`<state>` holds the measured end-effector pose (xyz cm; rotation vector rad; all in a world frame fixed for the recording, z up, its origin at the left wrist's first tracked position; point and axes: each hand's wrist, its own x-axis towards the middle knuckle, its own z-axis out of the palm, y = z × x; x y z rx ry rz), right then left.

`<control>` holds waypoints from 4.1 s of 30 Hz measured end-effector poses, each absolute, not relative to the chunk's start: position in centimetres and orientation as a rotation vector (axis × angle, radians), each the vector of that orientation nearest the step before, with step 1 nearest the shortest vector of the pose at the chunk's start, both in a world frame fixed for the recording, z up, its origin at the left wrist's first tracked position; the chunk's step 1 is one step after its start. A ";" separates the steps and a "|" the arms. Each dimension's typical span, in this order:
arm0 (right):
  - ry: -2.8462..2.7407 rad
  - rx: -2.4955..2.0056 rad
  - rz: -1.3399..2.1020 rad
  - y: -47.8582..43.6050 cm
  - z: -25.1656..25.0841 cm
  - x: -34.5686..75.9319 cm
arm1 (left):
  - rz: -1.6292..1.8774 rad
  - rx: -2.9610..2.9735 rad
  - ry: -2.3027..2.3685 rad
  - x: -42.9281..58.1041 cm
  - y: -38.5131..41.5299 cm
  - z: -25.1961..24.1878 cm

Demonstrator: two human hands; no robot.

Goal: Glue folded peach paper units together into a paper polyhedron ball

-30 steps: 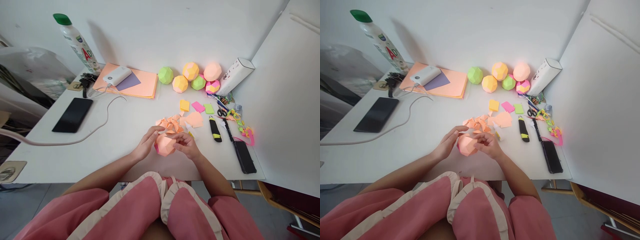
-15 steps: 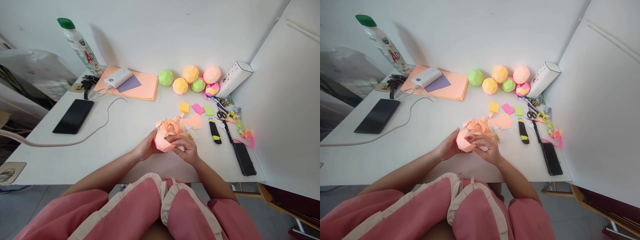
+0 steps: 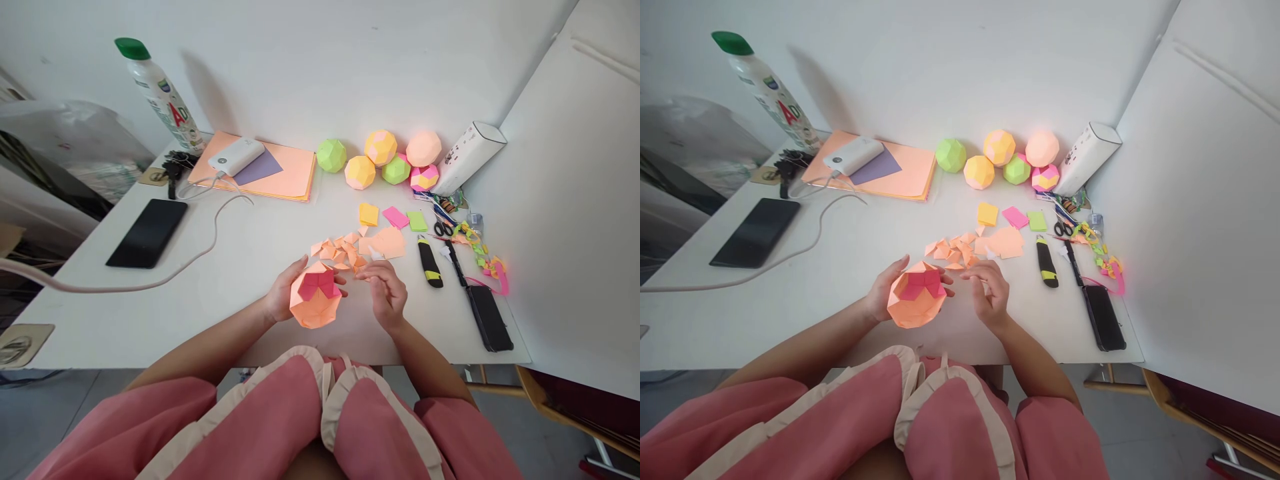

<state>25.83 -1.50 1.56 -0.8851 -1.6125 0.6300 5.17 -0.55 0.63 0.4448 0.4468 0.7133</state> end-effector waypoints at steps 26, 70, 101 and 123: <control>-1.851 -0.904 0.669 -0.8 1.2 25.5 | 0.849 0.340 0.581 6.0 -0.2 1.3; -1.129 -1.135 1.872 -1.1 0.3 24.8 | 1.033 1.603 0.931 5.6 -1.9 0.5; -2.223 -1.378 -0.011 1.6 -2.9 26.3 | 0.725 1.312 0.527 5.2 -1.8 0.2; -1.418 -1.134 1.571 0.1 0.4 26.2 | 0.990 1.414 0.452 5.0 -0.9 -0.2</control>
